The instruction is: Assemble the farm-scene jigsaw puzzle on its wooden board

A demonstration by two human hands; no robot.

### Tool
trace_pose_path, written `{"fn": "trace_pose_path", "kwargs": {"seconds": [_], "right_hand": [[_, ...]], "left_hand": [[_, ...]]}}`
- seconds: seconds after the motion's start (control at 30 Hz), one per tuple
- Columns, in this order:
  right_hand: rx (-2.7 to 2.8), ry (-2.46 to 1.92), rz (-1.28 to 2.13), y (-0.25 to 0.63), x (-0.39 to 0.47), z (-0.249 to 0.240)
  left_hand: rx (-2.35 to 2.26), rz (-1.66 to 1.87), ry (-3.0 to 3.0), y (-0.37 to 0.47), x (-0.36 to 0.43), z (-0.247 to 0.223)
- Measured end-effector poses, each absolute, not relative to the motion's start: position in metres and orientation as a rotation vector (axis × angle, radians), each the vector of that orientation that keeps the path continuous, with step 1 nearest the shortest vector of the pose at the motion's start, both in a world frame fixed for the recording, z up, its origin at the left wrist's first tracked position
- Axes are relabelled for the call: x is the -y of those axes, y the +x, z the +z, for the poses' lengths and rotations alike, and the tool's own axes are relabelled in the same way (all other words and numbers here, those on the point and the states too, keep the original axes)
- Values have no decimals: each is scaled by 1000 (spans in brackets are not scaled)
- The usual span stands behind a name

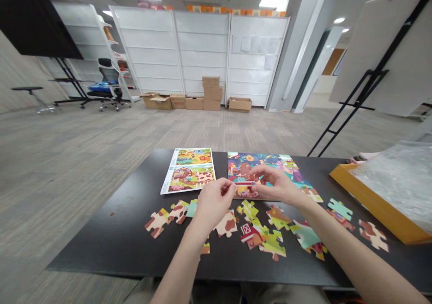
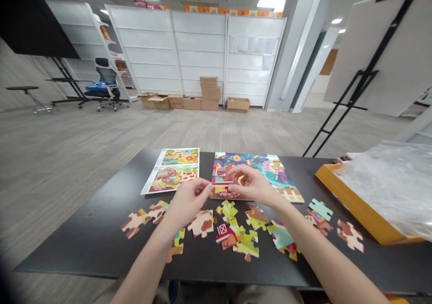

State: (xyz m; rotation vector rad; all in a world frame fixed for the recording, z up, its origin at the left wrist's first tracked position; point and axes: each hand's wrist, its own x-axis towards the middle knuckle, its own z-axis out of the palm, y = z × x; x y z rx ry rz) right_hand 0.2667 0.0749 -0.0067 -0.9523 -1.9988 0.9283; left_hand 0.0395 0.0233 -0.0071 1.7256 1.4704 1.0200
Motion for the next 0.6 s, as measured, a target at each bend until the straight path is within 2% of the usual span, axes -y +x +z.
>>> {"fn": "trace_pose_path", "kwargs": {"seconds": [0.6], "right_hand": [[1742, -891, 1339, 260, -78, -13]], "left_hand": [[-1574, 957, 1786, 39, -20, -7]]}}
